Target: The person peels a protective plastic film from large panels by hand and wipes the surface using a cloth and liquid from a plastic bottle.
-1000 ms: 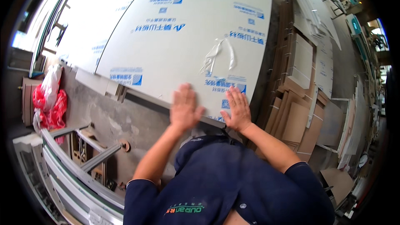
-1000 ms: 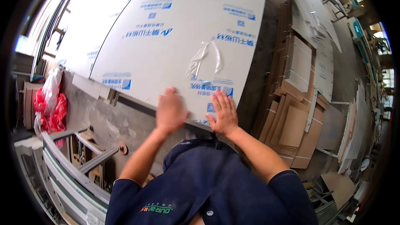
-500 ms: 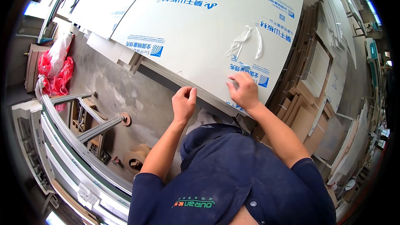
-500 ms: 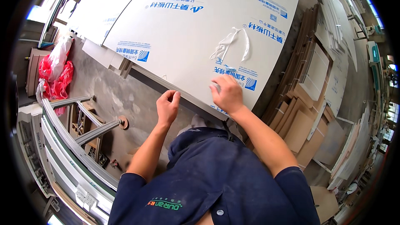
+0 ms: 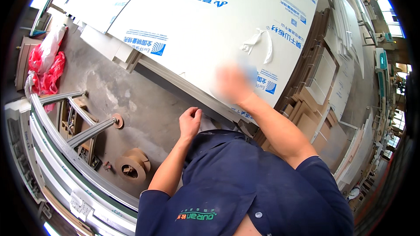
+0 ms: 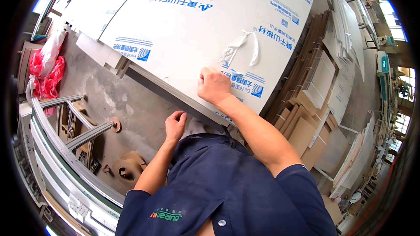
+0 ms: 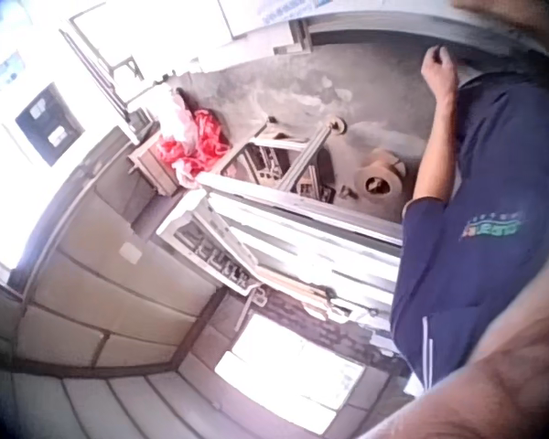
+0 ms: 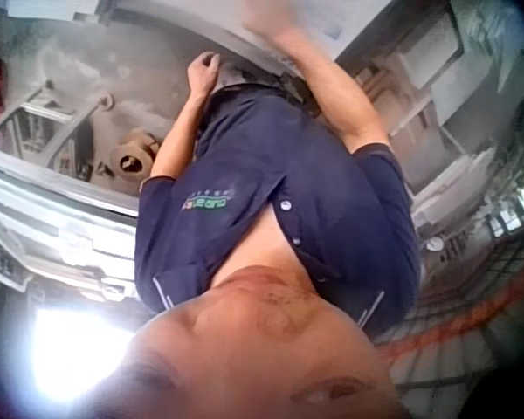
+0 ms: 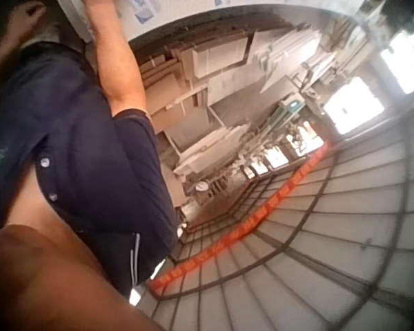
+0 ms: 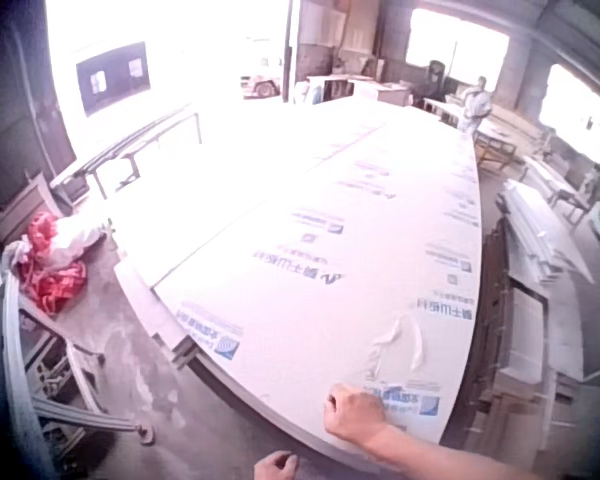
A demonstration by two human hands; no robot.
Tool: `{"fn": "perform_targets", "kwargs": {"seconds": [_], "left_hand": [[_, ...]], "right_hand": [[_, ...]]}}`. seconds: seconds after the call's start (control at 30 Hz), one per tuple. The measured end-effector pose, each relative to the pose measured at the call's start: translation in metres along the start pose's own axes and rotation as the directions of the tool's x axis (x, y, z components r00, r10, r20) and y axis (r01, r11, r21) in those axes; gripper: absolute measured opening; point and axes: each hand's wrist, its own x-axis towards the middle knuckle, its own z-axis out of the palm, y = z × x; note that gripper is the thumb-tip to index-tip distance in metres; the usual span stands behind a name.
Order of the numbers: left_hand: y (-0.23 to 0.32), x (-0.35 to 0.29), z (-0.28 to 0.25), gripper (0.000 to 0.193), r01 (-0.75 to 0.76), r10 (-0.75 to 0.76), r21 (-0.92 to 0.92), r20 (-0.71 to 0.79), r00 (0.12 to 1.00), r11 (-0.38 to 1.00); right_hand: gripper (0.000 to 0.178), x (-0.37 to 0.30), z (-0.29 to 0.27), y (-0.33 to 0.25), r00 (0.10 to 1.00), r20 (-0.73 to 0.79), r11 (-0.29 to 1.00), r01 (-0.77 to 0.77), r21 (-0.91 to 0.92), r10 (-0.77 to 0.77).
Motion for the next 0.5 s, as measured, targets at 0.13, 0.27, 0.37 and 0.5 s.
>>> {"fn": "perform_targets", "kwargs": {"seconds": [0.13, 0.27, 0.37, 0.5], "left_hand": [[-0.007, 0.003, -0.006, 0.025, 0.034, -0.034, 0.026, -0.009, 0.999, 0.999], [-0.011, 0.007, -0.011, 0.026, 0.037, -0.037, 0.007, -0.019, 0.999, 0.999], [-0.009, 0.007, -0.013, 0.027, 0.042, -0.042, -0.008, -0.039, 0.998, 0.999], [-0.017, 0.0, -0.012, 0.028, 0.047, -0.048, -0.017, -0.041, 0.998, 0.999]], "right_hand": [[0.01, 0.0, 0.007, 0.005, 1.0, 0.002, 0.999, 0.026, -0.025, -0.026], [0.012, 0.004, 0.003, 0.0, 0.999, 0.052, 0.999, -0.011, -0.044, 0.014], [0.011, 0.002, 0.004, -0.001, 1.0, -0.011, 0.998, 0.008, -0.056, -0.009], [0.006, -0.001, 0.002, 0.016, 0.995, -0.088, 0.995, -0.044, 0.087, 0.052]]}}
